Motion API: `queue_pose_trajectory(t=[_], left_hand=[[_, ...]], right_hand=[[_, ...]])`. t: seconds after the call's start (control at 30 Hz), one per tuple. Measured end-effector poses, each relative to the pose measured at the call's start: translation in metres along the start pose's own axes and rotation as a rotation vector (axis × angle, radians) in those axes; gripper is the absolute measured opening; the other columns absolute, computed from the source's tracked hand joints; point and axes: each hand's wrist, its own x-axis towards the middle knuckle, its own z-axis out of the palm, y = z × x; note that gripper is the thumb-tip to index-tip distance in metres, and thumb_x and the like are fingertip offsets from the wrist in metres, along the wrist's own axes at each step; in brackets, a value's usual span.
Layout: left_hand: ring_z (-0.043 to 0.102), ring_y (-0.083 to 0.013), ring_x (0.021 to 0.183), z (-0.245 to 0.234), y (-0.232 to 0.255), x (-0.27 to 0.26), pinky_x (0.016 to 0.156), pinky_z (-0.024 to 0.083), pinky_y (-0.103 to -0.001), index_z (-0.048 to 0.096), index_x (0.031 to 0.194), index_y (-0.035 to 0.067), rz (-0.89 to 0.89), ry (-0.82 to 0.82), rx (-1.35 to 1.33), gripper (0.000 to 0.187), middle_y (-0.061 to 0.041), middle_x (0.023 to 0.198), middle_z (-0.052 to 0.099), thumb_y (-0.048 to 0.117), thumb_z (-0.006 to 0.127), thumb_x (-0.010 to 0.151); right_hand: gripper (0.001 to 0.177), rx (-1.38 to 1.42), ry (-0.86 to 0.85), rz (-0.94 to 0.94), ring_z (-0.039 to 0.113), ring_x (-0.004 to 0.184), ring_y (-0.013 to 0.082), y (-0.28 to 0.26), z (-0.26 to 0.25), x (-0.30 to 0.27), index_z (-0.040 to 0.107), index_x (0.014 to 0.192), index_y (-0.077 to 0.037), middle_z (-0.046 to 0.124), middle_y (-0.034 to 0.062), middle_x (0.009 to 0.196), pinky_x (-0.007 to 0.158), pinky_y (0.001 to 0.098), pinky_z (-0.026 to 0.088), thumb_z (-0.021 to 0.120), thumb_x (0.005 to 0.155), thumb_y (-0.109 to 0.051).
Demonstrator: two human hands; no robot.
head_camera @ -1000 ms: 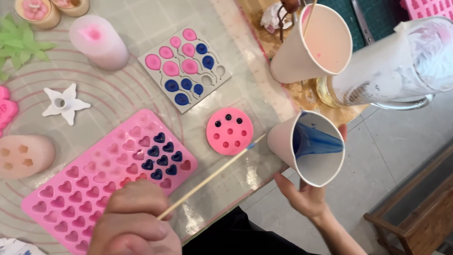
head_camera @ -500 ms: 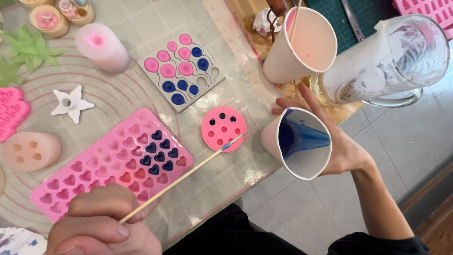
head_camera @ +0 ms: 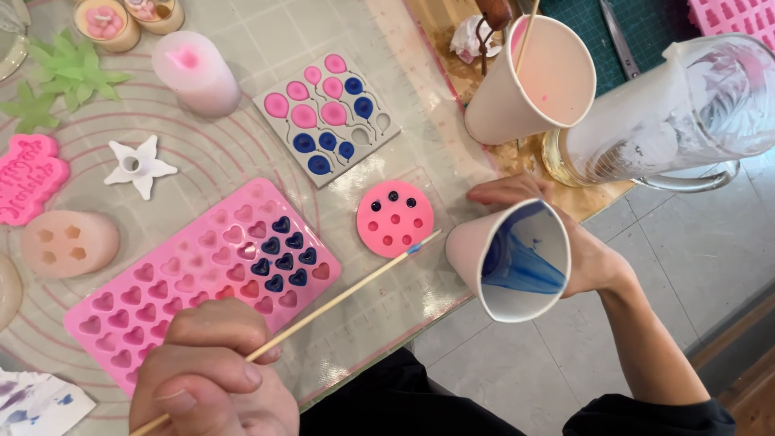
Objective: Pouring colored liquid wax into various silicone molds to create candle components and shapes.
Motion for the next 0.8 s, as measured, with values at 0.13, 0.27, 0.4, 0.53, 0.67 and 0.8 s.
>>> queue_pose_trajectory(t=[0.13,0.27,0.4,0.53,0.67,0.8], left_hand=[[0.043,-0.0151,0.056,-0.013,0.002,-0.004,0.054,0.032,-0.028,0.052,0.078,0.006,-0.037,0.023,-0.015,0.048,-0.005,0.061,0.045,0.037,0.051,0.114],[0.045,-0.0152,0.057,-0.013,0.008,0.006,0.056,0.037,-0.028,0.053,0.085,0.006,-0.043,0.007,0.007,0.044,-0.01,0.067,0.05,0.037,0.048,0.115],[0.046,-0.0172,0.059,-0.017,0.01,0.01,0.057,0.04,-0.03,0.052,0.088,0.007,-0.051,0.019,0.005,0.041,-0.011,0.068,0.051,0.038,0.048,0.113],[0.047,-0.0165,0.058,-0.023,0.005,0.014,0.058,0.04,-0.031,0.052,0.088,0.007,-0.055,0.012,-0.034,0.041,-0.011,0.071,0.052,0.04,0.048,0.113],[0.048,-0.0161,0.058,-0.03,-0.003,0.015,0.057,0.042,-0.032,0.052,0.087,0.008,-0.045,0.008,-0.075,0.042,-0.012,0.073,0.054,0.041,0.048,0.111],[0.05,-0.0161,0.059,-0.041,-0.012,0.019,0.059,0.045,-0.033,0.053,0.085,0.008,-0.057,-0.014,-0.121,0.042,-0.011,0.071,0.056,0.04,0.048,0.111]], right_hand=[[0.103,0.192,-0.038,-0.016,0.047,0.145,0.03,-0.003,-0.001,0.006,0.044,0.152,-0.005,0.057,0.0106,0.149,0.129,0.0486,0.019,0.088,0.066,-0.04],[0.087,0.079,-0.018,-0.053,0.058,0.13,0.0261,-0.002,0.005,0.009,0.055,0.141,-0.008,0.067,0.0068,0.131,0.126,0.0479,0.023,0.087,0.067,-0.039],[0.056,0.06,0.066,-0.152,0.063,0.126,0.0227,-0.009,0.013,0.014,0.064,0.119,-0.016,0.068,0.0046,0.126,0.121,0.045,0.036,0.09,0.073,-0.034],[0.05,0.102,0.129,-0.189,0.067,0.12,0.0249,-0.028,0.015,0.018,0.058,0.113,-0.014,0.07,0.0067,0.122,0.115,0.0454,0.042,0.088,0.076,-0.027],[0.047,-0.166,0.18,-0.14,0.074,0.102,0.0223,-0.036,0.015,0.019,0.06,0.11,-0.012,0.075,0.0074,0.106,0.109,0.0445,0.043,0.087,0.073,-0.021],[0.046,-0.287,0.204,-0.119,0.074,0.096,0.0202,-0.038,0.018,0.024,0.063,0.113,-0.012,0.075,0.0098,0.104,0.101,0.0393,0.044,0.087,0.074,-0.02]])
